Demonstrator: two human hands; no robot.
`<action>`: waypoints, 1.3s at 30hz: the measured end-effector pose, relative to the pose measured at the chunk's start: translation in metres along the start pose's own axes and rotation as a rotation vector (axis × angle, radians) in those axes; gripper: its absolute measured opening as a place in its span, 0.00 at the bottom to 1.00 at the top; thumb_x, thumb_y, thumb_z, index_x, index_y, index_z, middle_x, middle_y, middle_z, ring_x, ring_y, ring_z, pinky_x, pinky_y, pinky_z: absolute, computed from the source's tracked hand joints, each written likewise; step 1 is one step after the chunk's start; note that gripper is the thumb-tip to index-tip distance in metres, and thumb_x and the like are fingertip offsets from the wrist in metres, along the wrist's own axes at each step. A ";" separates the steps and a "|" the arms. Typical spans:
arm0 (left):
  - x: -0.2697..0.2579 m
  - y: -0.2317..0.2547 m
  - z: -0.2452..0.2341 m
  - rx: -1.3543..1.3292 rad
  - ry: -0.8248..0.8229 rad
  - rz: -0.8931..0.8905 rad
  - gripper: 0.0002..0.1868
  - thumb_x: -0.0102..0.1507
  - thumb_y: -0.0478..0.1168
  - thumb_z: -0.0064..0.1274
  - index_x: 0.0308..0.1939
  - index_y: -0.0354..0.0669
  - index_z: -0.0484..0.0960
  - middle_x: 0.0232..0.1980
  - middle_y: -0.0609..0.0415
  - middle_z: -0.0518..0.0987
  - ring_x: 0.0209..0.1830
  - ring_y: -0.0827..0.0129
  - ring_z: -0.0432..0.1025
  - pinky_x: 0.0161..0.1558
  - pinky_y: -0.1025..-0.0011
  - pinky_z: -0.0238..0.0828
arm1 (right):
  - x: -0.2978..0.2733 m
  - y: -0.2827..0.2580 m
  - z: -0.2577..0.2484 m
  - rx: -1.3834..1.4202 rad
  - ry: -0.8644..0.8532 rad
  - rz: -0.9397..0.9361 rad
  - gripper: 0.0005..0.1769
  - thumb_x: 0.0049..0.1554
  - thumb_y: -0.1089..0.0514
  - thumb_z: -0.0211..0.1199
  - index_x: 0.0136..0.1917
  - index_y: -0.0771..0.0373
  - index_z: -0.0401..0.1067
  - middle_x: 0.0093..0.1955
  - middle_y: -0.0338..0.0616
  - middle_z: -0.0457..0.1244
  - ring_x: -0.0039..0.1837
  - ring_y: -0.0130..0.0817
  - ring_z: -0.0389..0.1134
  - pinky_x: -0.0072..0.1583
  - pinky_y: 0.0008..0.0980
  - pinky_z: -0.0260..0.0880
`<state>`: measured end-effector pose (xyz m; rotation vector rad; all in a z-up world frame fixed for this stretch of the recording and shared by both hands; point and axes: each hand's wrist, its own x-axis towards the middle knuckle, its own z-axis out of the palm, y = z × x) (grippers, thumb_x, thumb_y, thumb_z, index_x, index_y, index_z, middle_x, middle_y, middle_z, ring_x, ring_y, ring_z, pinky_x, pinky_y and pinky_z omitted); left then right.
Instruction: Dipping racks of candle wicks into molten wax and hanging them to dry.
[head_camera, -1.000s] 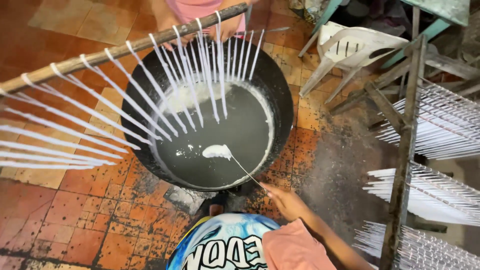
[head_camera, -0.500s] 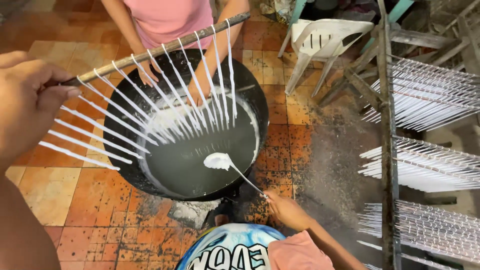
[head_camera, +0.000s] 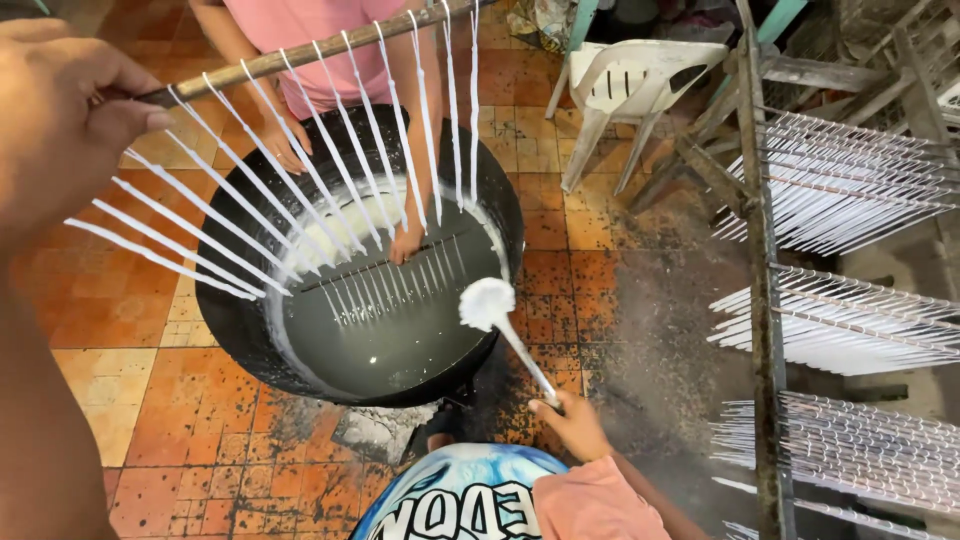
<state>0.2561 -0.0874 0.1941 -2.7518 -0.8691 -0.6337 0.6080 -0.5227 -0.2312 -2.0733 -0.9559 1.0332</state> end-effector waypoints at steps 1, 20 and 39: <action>0.001 -0.003 0.005 -0.003 -0.001 0.001 0.07 0.78 0.40 0.70 0.55 0.41 0.90 0.36 0.51 0.75 0.44 0.59 0.69 0.50 0.62 0.64 | -0.003 0.013 -0.003 -0.001 0.002 0.003 0.21 0.58 0.36 0.66 0.34 0.50 0.70 0.26 0.32 0.54 0.31 0.25 0.55 0.38 0.32 0.48; -0.054 0.101 0.119 -0.080 -0.455 -0.358 0.13 0.69 0.48 0.51 0.53 0.53 0.85 0.55 0.54 0.81 0.50 0.51 0.79 0.44 0.47 0.78 | -0.047 0.155 0.000 0.559 0.477 0.615 0.26 0.51 0.49 0.74 0.33 0.60 0.57 0.25 0.45 0.48 0.27 0.36 0.51 0.30 0.42 0.55; -0.134 0.083 0.382 -0.348 -0.948 -0.628 0.16 0.70 0.47 0.45 0.60 0.59 0.81 0.68 0.51 0.63 0.56 0.48 0.74 0.56 0.49 0.72 | -0.127 -0.082 -0.036 -1.039 -0.702 0.176 0.17 0.58 0.62 0.54 0.38 0.33 0.63 0.44 0.23 0.67 0.71 0.27 0.58 0.57 0.41 0.52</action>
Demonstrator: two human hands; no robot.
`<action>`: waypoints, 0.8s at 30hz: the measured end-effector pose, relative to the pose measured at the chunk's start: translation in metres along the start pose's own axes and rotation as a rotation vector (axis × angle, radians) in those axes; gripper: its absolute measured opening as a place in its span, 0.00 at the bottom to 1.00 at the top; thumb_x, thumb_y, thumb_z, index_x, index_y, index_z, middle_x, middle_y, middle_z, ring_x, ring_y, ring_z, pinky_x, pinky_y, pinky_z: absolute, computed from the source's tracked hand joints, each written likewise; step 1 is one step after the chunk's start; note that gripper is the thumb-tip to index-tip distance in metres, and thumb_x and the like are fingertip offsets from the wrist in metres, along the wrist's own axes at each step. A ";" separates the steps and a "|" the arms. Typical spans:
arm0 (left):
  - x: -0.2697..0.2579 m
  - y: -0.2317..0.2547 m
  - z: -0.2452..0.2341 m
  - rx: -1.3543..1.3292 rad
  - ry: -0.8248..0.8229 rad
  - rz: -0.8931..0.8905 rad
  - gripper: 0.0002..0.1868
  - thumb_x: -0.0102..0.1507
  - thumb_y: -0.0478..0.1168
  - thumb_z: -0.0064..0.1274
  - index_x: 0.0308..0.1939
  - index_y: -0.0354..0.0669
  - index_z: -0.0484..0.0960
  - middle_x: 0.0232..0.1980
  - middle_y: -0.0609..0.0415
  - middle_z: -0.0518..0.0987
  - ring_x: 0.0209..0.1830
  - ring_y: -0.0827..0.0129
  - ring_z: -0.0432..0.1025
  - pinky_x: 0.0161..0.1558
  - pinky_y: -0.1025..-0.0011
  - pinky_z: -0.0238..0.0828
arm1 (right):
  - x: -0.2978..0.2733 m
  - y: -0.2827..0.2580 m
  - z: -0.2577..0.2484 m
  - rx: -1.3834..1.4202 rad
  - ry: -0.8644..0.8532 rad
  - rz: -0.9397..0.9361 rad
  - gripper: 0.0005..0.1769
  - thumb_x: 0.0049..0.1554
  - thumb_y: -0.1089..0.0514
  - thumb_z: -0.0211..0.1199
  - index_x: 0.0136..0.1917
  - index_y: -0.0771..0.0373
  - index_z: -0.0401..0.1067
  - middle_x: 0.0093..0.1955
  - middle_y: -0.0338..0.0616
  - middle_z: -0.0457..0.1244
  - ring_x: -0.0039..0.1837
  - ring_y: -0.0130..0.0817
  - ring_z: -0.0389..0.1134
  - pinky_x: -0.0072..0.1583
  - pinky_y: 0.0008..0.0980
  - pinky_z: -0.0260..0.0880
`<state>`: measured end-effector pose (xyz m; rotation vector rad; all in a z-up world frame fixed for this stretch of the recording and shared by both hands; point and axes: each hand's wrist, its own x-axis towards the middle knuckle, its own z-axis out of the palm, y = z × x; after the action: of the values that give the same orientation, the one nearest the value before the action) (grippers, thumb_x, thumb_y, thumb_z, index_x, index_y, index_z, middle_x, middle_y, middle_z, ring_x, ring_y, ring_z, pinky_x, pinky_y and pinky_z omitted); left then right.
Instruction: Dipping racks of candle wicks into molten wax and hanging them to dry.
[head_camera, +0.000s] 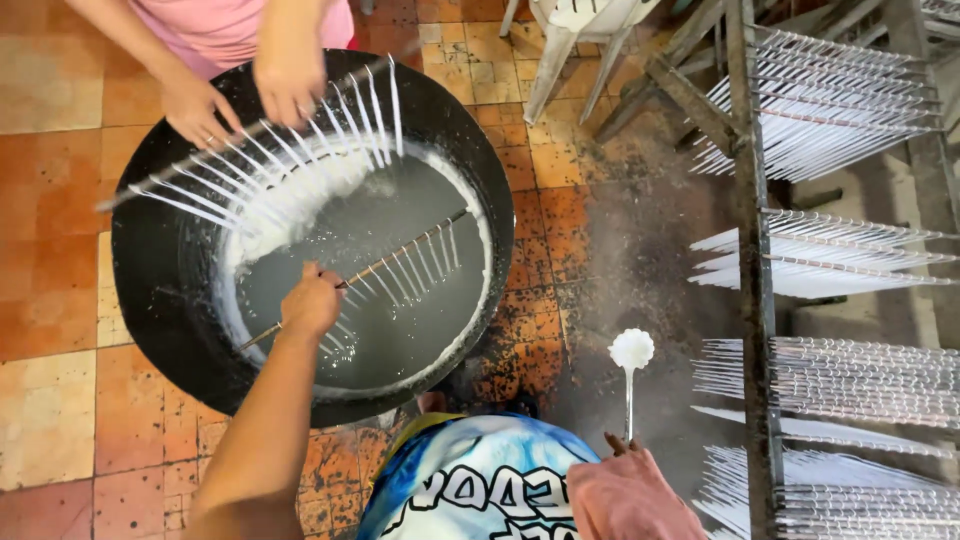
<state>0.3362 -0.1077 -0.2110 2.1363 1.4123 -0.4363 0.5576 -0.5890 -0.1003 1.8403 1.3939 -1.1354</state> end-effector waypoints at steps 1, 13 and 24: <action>0.009 -0.003 0.003 0.004 -0.005 0.009 0.16 0.70 0.47 0.45 0.60 0.59 0.81 0.68 0.51 0.63 0.56 0.48 0.74 0.56 0.49 0.72 | -0.019 -0.015 -0.036 0.009 -0.002 0.007 0.17 0.58 0.62 0.54 0.38 0.33 0.63 0.44 0.23 0.67 0.71 0.27 0.58 0.57 0.41 0.52; 0.104 -0.048 0.073 -0.050 0.034 -0.030 0.18 0.69 0.48 0.46 0.60 0.55 0.83 0.59 0.48 0.70 0.51 0.41 0.76 0.56 0.50 0.71 | -0.080 -0.078 -0.173 0.338 -0.463 0.340 0.10 0.52 0.65 0.45 0.40 0.64 0.68 0.87 0.48 0.28 0.87 0.56 0.31 0.84 0.55 0.33; 0.078 -0.042 0.055 -0.012 0.024 0.043 0.14 0.69 0.49 0.46 0.51 0.51 0.84 0.54 0.50 0.69 0.47 0.47 0.77 0.47 0.48 0.72 | -0.083 -0.073 -0.164 0.246 -0.429 0.205 0.12 0.56 0.74 0.43 0.38 0.66 0.64 0.85 0.55 0.33 0.85 0.55 0.37 0.81 0.54 0.46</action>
<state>0.3299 -0.0697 -0.3076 2.1655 1.3759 -0.3861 0.5272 -0.4711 0.0550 1.7151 0.8356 -1.5325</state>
